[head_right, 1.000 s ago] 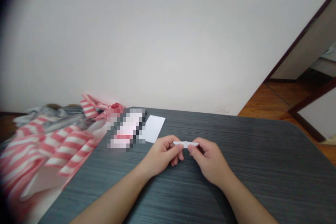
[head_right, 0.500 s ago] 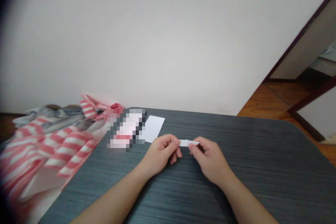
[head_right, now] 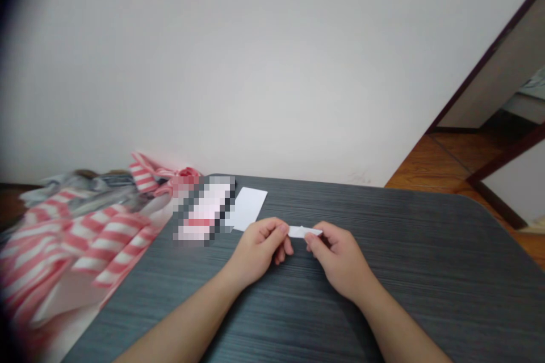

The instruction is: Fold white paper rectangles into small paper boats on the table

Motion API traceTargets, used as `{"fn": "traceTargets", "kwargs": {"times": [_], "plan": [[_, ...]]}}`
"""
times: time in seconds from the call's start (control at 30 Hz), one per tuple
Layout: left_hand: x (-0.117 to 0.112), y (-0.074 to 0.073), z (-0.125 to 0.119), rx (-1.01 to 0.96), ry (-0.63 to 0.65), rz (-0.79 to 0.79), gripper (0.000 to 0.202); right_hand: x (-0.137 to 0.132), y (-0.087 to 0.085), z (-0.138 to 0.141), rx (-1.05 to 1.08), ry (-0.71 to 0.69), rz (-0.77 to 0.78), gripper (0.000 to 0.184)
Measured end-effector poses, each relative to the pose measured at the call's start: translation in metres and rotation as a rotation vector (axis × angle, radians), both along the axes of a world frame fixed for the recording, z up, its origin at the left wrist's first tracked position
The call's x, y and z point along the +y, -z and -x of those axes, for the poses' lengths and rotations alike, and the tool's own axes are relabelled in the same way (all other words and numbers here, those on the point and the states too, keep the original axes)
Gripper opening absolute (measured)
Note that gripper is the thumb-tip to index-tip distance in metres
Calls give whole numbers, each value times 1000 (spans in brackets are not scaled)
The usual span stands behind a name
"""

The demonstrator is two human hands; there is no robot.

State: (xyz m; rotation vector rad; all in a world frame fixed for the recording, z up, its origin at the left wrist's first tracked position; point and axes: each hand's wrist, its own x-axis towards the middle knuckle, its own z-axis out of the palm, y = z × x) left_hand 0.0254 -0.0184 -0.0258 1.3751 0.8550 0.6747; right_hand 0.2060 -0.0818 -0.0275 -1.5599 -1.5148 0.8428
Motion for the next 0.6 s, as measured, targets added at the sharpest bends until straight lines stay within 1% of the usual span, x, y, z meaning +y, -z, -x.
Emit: {"fn": "traceTargets", "kwargs": {"times": [0.13,0.23,0.37,0.47,0.6], "plan": [[-1,-2,1,19,18,-17,37,0,0,1,3,-7,-2,27],[0,1,1,9,19,-22,38,0,2,1,11,-2,2,29],[1,5,-1,-87,21,33,32,0,2,0,18,-6,8,28],[1,3,-2,-136,28,71,30,0,0,1,21,-22,6,27],[0,-4,-1,-33,84,23,29,0,-3,3,3,-43,21,26]]}}
